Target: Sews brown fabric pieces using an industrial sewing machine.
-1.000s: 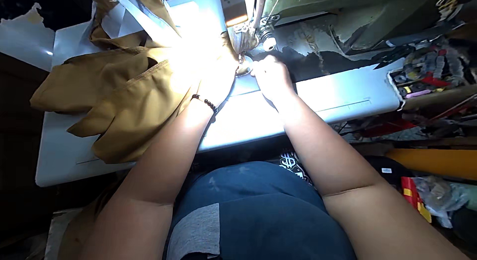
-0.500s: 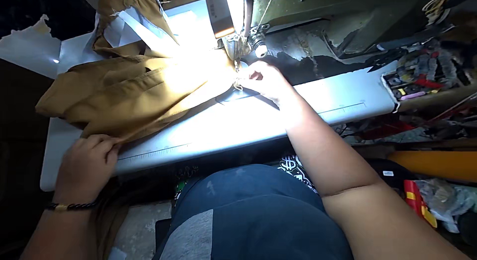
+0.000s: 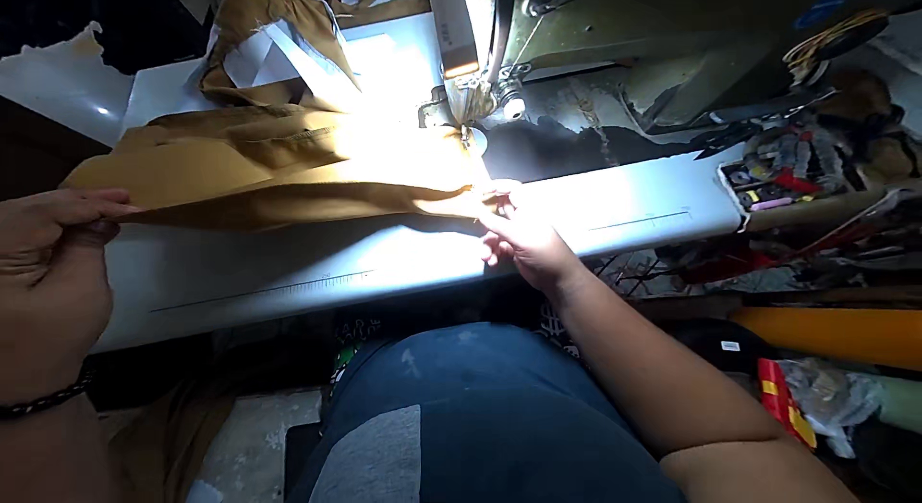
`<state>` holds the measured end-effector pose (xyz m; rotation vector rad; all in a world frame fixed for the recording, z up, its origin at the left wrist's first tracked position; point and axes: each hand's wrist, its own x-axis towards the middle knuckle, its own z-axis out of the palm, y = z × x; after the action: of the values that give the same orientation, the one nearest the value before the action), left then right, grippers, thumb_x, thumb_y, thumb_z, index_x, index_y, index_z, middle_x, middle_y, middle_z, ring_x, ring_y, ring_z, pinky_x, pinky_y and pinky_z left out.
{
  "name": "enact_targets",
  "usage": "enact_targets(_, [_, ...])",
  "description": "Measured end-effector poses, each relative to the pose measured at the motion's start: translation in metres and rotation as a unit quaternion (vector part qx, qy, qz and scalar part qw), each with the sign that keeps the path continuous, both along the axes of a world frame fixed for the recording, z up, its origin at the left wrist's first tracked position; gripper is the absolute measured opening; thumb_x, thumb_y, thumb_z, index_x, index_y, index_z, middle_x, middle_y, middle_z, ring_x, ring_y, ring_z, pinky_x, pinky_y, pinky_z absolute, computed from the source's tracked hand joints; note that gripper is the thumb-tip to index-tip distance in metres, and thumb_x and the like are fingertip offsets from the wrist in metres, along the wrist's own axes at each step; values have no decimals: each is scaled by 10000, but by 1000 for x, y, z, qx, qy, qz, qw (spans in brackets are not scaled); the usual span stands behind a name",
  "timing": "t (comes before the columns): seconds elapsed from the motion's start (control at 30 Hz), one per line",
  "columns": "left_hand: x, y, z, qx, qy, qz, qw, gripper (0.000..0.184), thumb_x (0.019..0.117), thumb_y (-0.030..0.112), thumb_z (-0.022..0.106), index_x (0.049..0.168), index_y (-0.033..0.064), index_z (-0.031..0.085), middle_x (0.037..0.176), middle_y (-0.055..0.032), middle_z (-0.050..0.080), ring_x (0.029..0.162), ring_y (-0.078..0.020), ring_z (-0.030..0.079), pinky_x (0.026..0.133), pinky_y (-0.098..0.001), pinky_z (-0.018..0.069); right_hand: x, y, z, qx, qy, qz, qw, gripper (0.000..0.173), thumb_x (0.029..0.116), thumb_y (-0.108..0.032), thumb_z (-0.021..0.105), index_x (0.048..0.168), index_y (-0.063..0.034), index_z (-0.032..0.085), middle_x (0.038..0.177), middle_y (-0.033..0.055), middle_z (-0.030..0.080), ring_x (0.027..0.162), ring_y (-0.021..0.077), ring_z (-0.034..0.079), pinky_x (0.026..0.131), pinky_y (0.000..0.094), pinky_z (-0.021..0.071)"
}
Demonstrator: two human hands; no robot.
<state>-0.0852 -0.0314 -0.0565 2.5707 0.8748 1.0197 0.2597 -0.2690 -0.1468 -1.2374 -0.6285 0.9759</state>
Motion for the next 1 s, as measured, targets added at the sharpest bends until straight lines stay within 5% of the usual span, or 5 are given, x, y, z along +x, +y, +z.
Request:
enact_targets(0.17, [3, -5, 1, -26, 3, 28, 999, 281, 1070, 73, 469, 1171, -152, 605, 1325, -254, 556, 1213, -184, 571, 1055, -290, 459, 11, -2, -1, -38, -18, 152, 987, 306, 1106, -193, 410, 1186, -15, 646, 971, 22, 737, 763, 99, 733, 717, 277, 632])
enact_targets(0.4, [-23, 30, -21, 9, 109, 63, 992, 337, 1078, 182, 451, 1168, -39, 689, 1430, -246, 508, 1367, -348, 466, 1164, -487, 360, 17, -13, -8, -22, -163, 68, 984, 246, 1062, -149, 531, 1109, 11, 711, 886, 41, 741, 680, 74, 715, 653, 252, 634])
enact_targets(0.57, [23, 20, -16, -150, 378, 214, 888, 290, 1060, 86, 450, 1151, -38, 697, 1212, -357, 633, 1178, -561, 583, 951, -765, 410, 8, -18, 2, -84, 54, 80, 992, 280, 1129, -263, 359, 1252, -75, 526, 737, 78, 696, 567, 137, 688, 528, 255, 582])
enact_targets(0.8, [199, -67, -14, 24, 140, -247, 959, 291, 912, 23, 563, 1116, 58, 768, 880, -169, 725, 806, -327, 700, 735, -528, 549, 8, -10, -1, -98, 112, 0, 989, 370, 1141, -275, 227, 1115, -51, 521, 685, 89, 705, 555, 163, 703, 525, 267, 592])
enact_targets(1.0, [286, -43, -88, -45, 222, -265, 937, 259, 994, 163, 485, 1038, 57, 717, 1065, -158, 709, 1063, -357, 667, 906, -610, 473, 7, -16, -2, -80, 123, -21, 989, 355, 1132, -215, 182, 1128, -40, 490, 683, 92, 688, 563, 177, 700, 565, 294, 608])
